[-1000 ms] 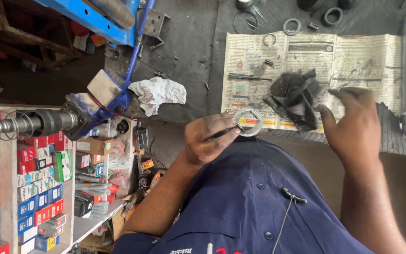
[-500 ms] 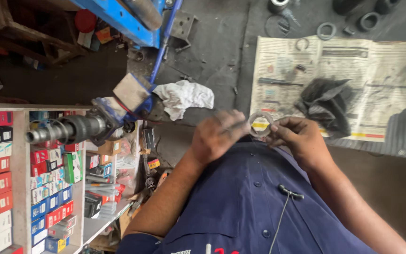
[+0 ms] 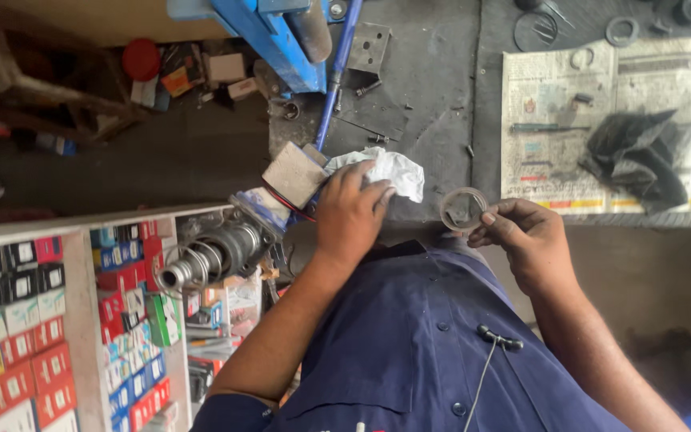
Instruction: The person scrapes carbon deposits from a round metal engine part using a small brush over newspaper, wipes the part and their hands with rags, then fits the cleaned part into a larger cylindrical housing and presses the pieces together by hand.
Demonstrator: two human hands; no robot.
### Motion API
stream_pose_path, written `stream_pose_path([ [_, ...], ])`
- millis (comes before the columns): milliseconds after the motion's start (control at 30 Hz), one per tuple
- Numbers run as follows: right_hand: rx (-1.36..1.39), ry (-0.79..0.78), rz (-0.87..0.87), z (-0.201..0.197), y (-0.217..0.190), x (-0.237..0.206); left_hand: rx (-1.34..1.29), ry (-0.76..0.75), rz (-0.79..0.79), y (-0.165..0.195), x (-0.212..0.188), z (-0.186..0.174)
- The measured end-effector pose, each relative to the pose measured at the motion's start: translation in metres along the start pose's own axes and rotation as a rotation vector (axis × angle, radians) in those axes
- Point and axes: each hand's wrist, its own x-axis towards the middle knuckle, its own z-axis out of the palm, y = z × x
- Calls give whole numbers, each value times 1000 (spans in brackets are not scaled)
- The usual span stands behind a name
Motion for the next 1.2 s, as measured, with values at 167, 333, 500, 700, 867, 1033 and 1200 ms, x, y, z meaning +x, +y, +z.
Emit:
stream_pose_path([
  [167, 48, 45, -144, 12, 8, -29, -200, -236, -249, 19, -5, -24],
  [333, 241, -45, -270, 19, 11, -50, -959, -267, -407, 13, 7, -40],
  [500, 373, -71, -309, 23, 11, -66, -1933, -580, -705, -9, -4, -46],
  [700, 294, -77, -269, 33, 0, -65, -1432, -544, -176, 15, -5, -8],
  [867, -281, 53, -204, 42, -21, -62, -520, -559, 259, 20, 8, -6],
  [1033, -464, 54, -303, 49, -35, -54, -1533, -644, -440, 29, -12, -8],
  [1200, -395, -17, -268, 53, -33, -53, -1127, -550, -277, 19, -9, -13],
])
